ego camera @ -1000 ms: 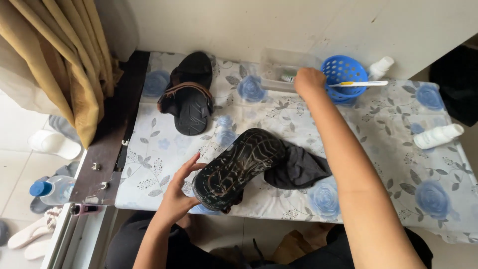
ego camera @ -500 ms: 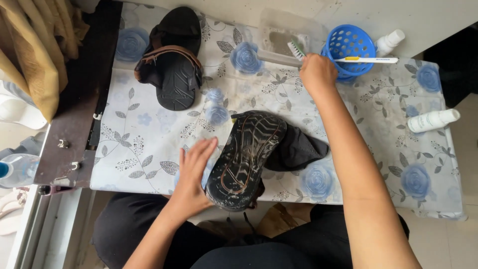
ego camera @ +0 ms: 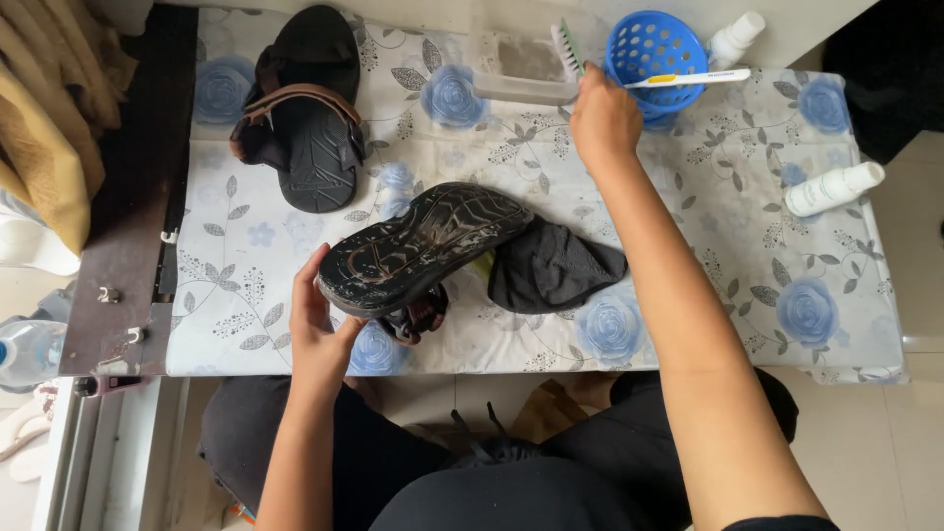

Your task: The person scrubs the sole and upper parts of a black sandal using a green brush. They hold the sandal with one hand and brush the textured surfaces with the other, focusing on removing dirt from the treads and straps.

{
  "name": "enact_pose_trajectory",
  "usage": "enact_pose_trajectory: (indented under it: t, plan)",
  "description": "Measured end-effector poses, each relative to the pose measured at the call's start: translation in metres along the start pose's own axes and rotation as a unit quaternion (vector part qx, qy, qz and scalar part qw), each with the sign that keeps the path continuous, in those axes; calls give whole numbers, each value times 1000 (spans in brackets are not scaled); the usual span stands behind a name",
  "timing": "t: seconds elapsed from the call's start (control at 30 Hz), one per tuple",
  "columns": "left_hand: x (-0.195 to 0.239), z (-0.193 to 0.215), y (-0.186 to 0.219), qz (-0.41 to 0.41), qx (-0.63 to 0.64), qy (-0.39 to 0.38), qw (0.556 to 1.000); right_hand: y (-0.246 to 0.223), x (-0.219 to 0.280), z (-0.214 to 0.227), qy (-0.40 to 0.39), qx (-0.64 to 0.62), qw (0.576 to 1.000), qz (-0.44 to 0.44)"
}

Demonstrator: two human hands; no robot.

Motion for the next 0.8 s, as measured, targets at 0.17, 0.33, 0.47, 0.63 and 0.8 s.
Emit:
enact_pose_trajectory:
  t: [0.17,0.33,0.47,0.63,0.8]
  plan:
    - [12,-32,23,-87,33,-122,988,22,19,-3,30,-142,989,10]
    - [14,-44,23,-121,-71,-39,989,20,86,2,34,-455,890,12]
    - [23,-63,19,-172,-113,36,978,-7,158,17,-34,-469,882,-19]
    - [39,-94,19,-266,-183,97,942,-50,232,44,-12,-409,912,27]
    - [44,-93,25,-336,-176,113,918,-99,283,39,-90,-450,879,129]
Point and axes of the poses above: each hand's wrist, its own x-axis away from the middle knuckle, its own z-axis out of the back of the hand, y = z × x, the point moved 10 cm from there along -x, towards the middle knuckle, and after that the axes turned 14 degrees about -x, right-handed, at the moved point
